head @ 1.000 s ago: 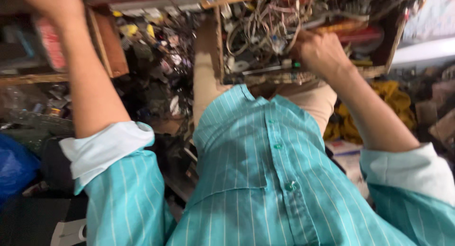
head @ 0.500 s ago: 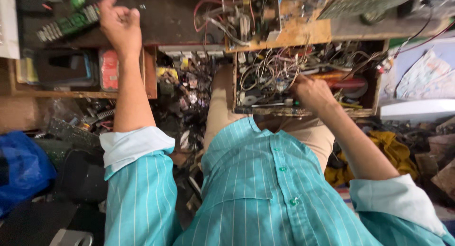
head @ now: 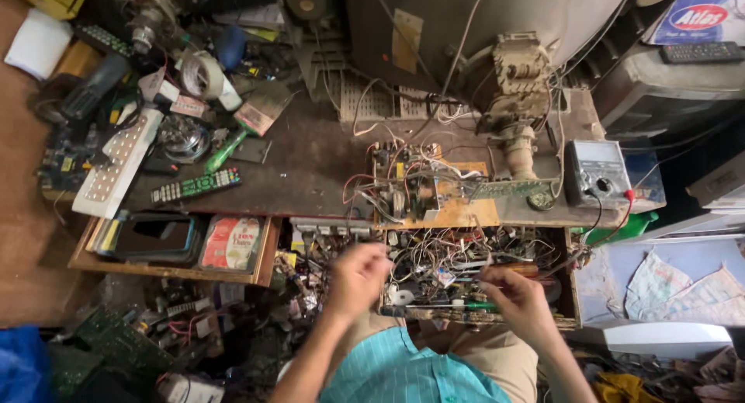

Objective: The person sits at a cluttered electronics repair workbench, sorts through drawers of wires, remotes and tools, handles remote controls and small circuit boards, and solders a component onto a board using a soldering iron, with a multimeter connected nearby.

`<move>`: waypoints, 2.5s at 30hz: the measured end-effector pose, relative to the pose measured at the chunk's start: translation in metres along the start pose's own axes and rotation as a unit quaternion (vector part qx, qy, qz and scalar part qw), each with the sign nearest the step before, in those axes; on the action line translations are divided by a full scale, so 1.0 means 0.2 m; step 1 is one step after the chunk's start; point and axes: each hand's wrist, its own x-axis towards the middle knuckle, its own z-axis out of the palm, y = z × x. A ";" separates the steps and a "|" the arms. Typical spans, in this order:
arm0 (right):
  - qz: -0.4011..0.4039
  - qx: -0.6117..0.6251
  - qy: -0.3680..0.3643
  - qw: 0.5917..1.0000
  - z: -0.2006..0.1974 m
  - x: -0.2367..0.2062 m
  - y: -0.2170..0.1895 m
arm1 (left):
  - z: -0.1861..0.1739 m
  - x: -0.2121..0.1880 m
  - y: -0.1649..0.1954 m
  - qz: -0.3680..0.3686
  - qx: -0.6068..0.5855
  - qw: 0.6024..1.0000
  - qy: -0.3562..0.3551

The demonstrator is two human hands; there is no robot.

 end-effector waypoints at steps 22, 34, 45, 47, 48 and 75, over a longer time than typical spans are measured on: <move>-0.036 -0.009 0.103 0.994 0.07 -0.14 -0.13 | 0.40 -0.13 0.27 0.106 -0.002 0.969 -0.225; -0.136 -0.085 0.105 0.981 0.18 -0.14 -0.36 | 0.24 -0.21 0.33 0.058 -0.010 0.985 -0.165; -0.069 -0.053 0.103 0.991 0.07 -0.22 -0.18 | -0.23 -0.26 -0.03 -0.172 -0.192 0.961 0.104; -0.061 -0.058 0.114 0.990 0.06 -0.23 -0.15 | -0.36 -0.24 -0.06 -0.165 -0.183 0.957 0.150; -0.059 -0.058 0.119 0.989 0.06 -0.23 -0.14 | -0.43 -0.22 -0.06 -0.157 -0.175 0.959 0.159; -0.085 -0.170 0.125 0.974 0.09 -0.46 -0.29 | -0.80 -0.33 -0.30 -0.192 -0.032 0.959 0.204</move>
